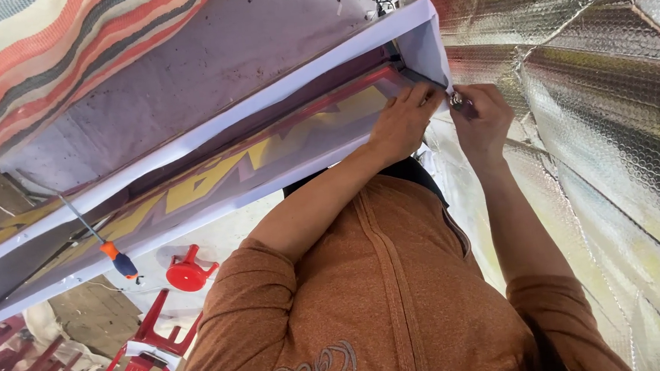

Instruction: The person is assembling a large, rectangular sign with yellow and purple lettering. They use a screwdriver to tighten screws along the white frame and a lighter to heat and seal the edges of a clear plastic sheet covering the sign.

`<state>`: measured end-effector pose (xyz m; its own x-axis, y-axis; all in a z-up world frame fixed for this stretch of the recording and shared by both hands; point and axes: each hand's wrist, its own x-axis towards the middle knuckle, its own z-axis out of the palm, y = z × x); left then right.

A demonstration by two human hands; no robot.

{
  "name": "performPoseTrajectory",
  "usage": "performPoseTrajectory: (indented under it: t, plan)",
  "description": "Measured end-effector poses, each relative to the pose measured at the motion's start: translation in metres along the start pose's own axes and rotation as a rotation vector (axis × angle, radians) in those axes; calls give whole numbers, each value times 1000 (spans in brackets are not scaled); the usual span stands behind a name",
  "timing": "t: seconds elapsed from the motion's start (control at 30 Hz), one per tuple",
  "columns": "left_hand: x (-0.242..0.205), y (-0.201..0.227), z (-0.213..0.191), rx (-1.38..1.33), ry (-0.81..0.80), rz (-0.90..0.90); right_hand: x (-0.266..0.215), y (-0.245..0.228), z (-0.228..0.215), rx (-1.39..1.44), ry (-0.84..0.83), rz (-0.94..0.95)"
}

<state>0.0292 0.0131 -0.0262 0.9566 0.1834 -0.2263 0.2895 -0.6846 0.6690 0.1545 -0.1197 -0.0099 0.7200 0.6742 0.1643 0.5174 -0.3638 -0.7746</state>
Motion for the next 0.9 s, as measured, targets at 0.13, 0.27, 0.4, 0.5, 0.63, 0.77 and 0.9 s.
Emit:
performPoseTrajectory:
  t: [0.13,0.27,0.4,0.5,0.63,0.77,0.9]
  plan:
    - [2,2,-10,-94,-38,-27,-1,0,-2,27,9,-31]
    - [4,-1,-10,-158,-92,-47,-6,12,1,47,22,-6]
    - [4,-1,-14,-180,-90,-47,-7,23,-3,92,-11,42]
    - [3,6,-30,-191,-95,-48,-6,7,-8,92,-45,63]
    - [4,5,-23,-168,-105,-53,-14,30,1,66,-16,44]
    - [6,2,-22,-125,-87,-24,-18,58,15,-193,129,-213]
    - [7,2,-21,-49,-68,-20,-8,46,18,-415,243,-348]
